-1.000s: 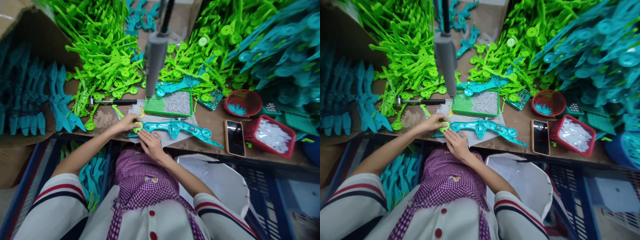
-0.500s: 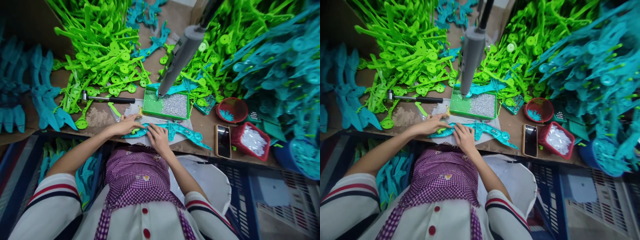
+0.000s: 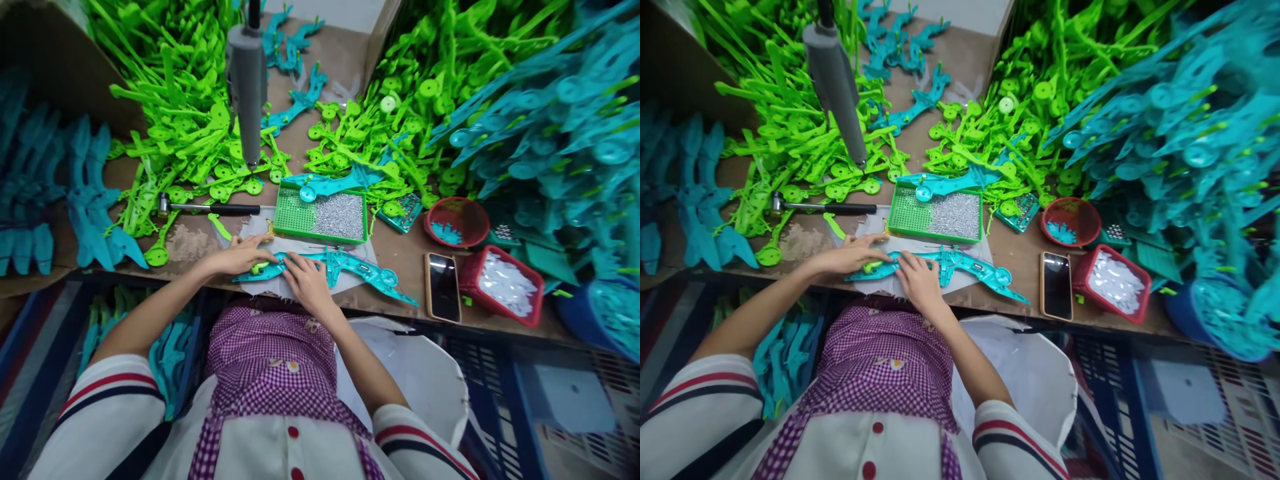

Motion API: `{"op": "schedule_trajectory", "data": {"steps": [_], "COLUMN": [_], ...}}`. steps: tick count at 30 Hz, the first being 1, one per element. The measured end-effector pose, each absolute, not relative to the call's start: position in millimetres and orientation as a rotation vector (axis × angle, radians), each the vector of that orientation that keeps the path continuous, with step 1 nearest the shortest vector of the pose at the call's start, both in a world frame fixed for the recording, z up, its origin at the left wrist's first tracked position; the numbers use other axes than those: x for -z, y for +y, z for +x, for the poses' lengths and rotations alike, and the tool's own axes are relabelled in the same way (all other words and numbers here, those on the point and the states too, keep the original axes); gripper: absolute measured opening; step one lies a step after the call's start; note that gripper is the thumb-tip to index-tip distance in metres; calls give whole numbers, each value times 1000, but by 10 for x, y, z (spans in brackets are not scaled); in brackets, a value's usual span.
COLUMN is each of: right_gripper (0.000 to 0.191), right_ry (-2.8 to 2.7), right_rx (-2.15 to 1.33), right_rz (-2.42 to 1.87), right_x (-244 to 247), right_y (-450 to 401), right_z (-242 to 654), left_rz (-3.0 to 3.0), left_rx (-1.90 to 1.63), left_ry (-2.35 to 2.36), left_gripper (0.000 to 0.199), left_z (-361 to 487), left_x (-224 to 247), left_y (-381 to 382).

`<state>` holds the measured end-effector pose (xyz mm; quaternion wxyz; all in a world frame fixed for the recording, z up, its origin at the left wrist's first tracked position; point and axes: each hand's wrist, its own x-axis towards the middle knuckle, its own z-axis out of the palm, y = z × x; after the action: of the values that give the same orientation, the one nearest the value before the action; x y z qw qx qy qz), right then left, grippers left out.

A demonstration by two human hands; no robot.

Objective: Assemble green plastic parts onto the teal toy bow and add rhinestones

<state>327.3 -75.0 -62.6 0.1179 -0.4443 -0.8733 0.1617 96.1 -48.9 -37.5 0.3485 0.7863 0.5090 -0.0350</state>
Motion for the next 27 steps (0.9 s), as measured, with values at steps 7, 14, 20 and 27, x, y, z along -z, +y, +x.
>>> {"op": "schedule_trajectory", "data": {"steps": [7,14,20,27], "right_gripper": [32,32,32,37], "right_ry": [-1976,-1723,-1911,-2490], "right_rx": [-665,-827,-795,-466], "right_rz": [-1128,-891,-1143,-1142], "right_x": [155,-346,281,728], "right_y": [-482,-237,-530,-674], "right_z": [3112,2804,3256,3506], "left_rz": [2090,2178,2152,2551], "left_rx": [-9,-227,-1048,-1097], "left_ry": [1330,1319,1671,1770], "left_gripper": [38,29,33,18], "left_z": [939,891,840,1008], "left_x": [433,535,623,928], "left_y": [-545,-493,-942,-1817]}}
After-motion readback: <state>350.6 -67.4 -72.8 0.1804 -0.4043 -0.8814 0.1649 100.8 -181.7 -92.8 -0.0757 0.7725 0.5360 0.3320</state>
